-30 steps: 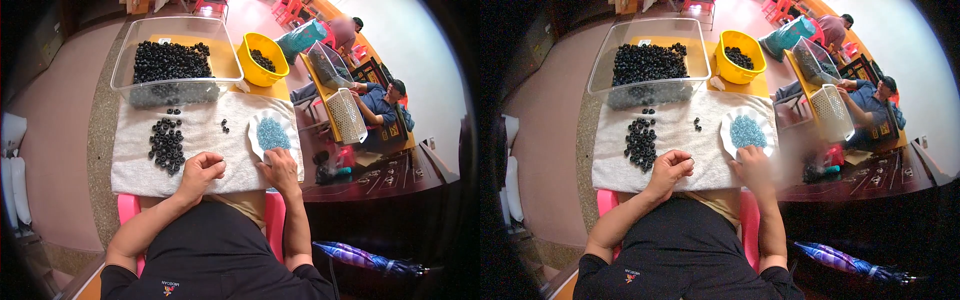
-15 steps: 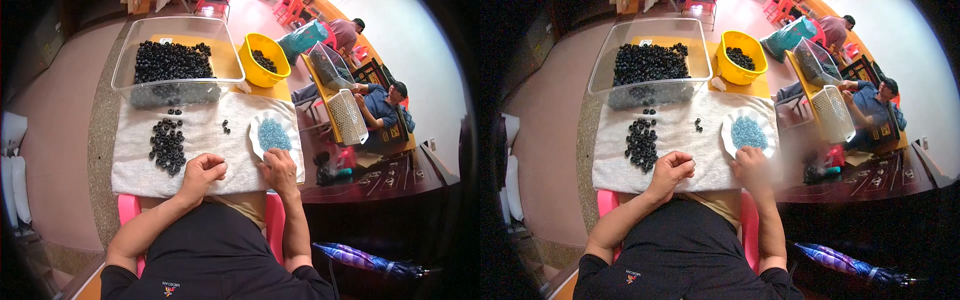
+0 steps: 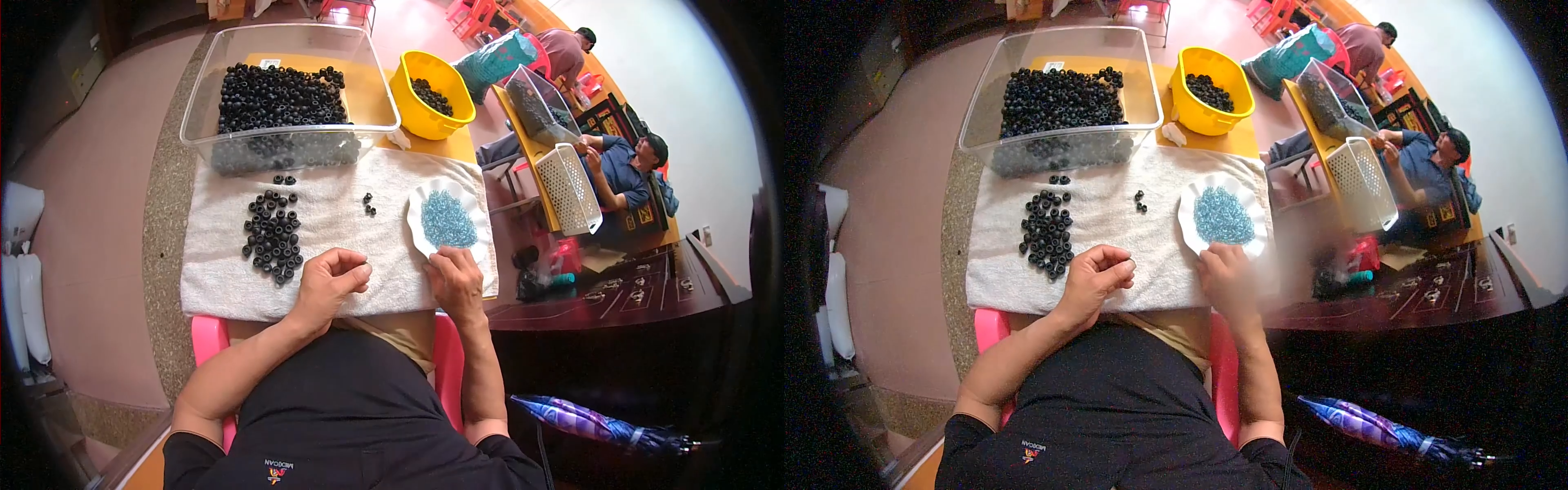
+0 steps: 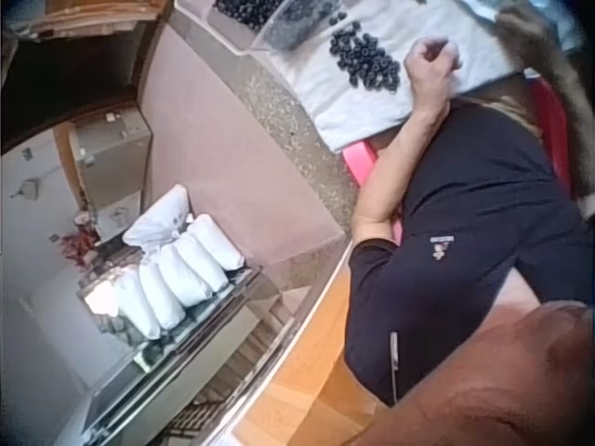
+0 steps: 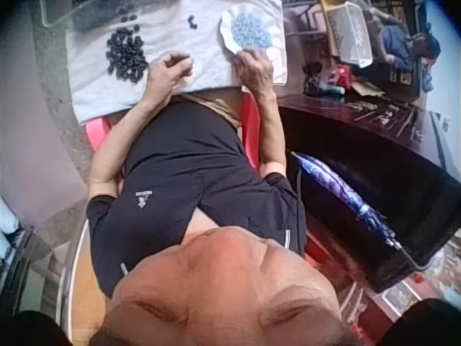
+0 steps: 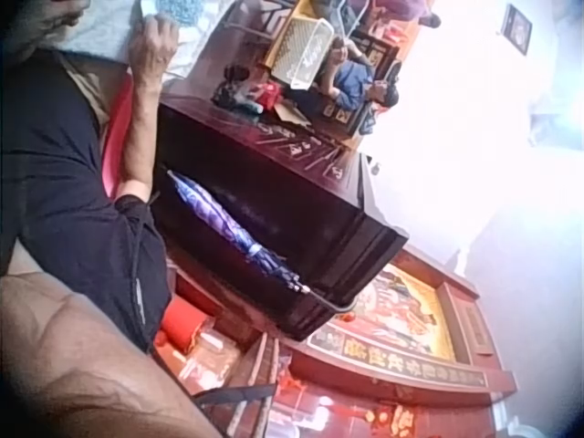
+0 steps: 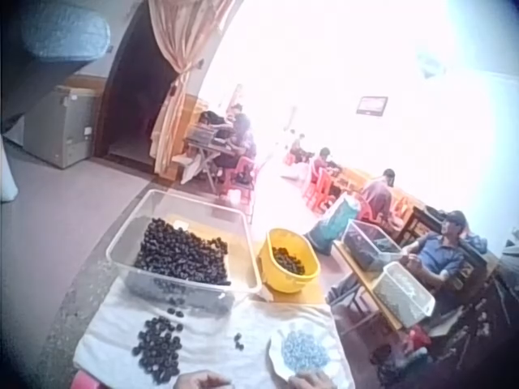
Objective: Manually assembling small light-blue beads into black components at a workstation.
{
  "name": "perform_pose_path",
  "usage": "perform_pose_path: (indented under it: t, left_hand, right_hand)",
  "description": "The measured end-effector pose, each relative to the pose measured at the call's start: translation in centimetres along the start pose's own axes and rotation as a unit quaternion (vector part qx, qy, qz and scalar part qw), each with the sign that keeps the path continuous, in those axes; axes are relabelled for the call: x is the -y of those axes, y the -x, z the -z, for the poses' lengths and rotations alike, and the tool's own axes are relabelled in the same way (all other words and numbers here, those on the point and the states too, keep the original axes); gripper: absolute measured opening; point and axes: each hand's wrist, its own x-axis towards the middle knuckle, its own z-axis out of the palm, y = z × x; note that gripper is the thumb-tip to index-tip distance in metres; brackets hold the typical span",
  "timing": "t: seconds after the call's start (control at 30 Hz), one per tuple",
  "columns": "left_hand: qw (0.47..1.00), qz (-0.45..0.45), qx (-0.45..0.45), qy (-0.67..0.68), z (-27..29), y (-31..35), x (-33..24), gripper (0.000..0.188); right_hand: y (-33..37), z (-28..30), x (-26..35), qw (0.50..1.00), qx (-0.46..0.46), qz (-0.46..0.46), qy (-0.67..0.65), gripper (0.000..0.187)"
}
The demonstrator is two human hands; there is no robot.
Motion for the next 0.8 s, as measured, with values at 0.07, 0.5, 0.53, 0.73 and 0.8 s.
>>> perform_pose_path:
  t: [0.07, 0.5, 0.53, 0.73, 0.8]
  left_hand:
    - [1.000, 0.001, -0.005, -0.002, -0.1, 0.0, 0.0, 0.017]
    - [1.000, -0.005, -0.014, -0.006, -0.1, 0.1, 0.0, 0.017]
    - [1.000, -0.003, -0.014, -0.005, -0.1, 0.2, -0.1, 0.017]
    - [1.000, -0.001, -0.016, -0.006, -0.3, 0.2, -0.2, 0.016]
    - [1.000, -0.002, -0.014, -0.005, -0.3, 0.1, -0.1, 0.016]
  right_hand:
    - [0.3, -0.2, -0.1, 1.000, -0.012, 0.003, -0.012, 0.018]
    - [0.6, -0.3, -0.6, 0.997, -0.023, 0.020, -0.066, 0.019]
    - [0.5, -0.2, -0.6, 0.997, -0.016, 0.015, -0.073, 0.019]
    - [0.3, 0.3, -0.8, 0.995, -0.004, -0.007, -0.095, 0.019]
    - [0.2, 0.2, -1.2, 0.994, -0.005, -0.015, -0.107, 0.018]
